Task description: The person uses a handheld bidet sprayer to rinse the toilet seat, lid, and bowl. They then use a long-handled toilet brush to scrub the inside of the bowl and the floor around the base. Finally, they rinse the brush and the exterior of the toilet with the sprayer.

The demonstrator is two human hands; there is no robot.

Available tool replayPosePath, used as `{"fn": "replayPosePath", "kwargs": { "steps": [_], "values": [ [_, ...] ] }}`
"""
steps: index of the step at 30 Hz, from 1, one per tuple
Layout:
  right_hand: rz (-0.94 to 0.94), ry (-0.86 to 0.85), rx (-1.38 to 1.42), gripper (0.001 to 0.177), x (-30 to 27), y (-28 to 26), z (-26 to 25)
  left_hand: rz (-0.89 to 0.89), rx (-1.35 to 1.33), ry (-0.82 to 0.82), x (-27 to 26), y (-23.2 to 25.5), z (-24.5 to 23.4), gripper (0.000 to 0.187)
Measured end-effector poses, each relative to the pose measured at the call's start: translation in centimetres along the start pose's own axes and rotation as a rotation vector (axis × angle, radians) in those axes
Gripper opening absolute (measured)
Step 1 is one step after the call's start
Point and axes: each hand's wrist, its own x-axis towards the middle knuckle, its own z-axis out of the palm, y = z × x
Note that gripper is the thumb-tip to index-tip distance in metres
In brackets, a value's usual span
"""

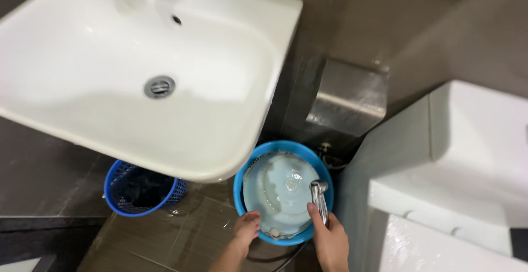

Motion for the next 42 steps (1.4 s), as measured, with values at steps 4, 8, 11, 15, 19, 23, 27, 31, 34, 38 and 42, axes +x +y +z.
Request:
{"fn": "replayPosePath", "kwargs": {
  "steps": [4, 8, 11, 15, 19, 23, 27, 31, 34, 38, 42],
  "values": [
    [-0.008, -0.039, 0.103, 0.068, 0.6, 1.9, 4.8, 0.091, 0.061, -0.045, 5.3, -3.5, -2.4, 0.031],
    [0.043, -0.136, 0.234, 0.061, 1.8, 5.5, 10.1, 0.152, 0.135, 0.044, 9.1, -6.4, -3.0, 0.04],
    [0.035, -0.218, 0.378, 0.06, 5.1, 8.2, 14.1, 0.232, 0.263, 0.123, 13.7, -8.1, -2.5, 0.054],
    [0.03, -0.277, 0.341, 0.061, 6.4, 14.4, 16.6, 0.144, 0.171, -0.066, 18.4, -14.1, -2.3, 0.046],
    [0.085, -0.363, 0.381, 0.057, 7.0, 17.1, 17.0, -0.01, 0.05, -0.028, 19.8, -14.8, -1.9, 0.054],
    [0.061, -0.4, 0.341, 0.056, 7.1, 18.0, 18.1, -0.107, -0.007, -0.03, 19.8, -13.2, -2.5, 0.043],
    [0.043, -0.413, 0.381, 0.052, 7.6, 18.6, 19.9, -0.122, -0.12, -0.108, 19.9, -13.3, -2.5, 0.035],
    [-0.017, -0.44, 0.357, 0.057, 8.0, 18.6, 21.7, -0.093, -0.26, -0.032, 20.2, -13.4, -1.9, 0.032],
    [-0.029, -0.452, 0.315, 0.058, 7.4, 18.6, 22.8, -0.046, -0.282, 0.056, 20.1, -14.0, -3.2, 0.034],
    [-0.039, -0.444, 0.254, 0.06, 7.1, 18.8, 23.5, 0.007, -0.271, 0.11, 21.4, -14.8, -7.7, 0.034],
    [-0.024, -0.415, 0.224, 0.06, 6.9, 20.7, 23.2, 0.078, -0.167, 0.137, 21.2, -16.7, -16.1, 0.036]
  ]
}}
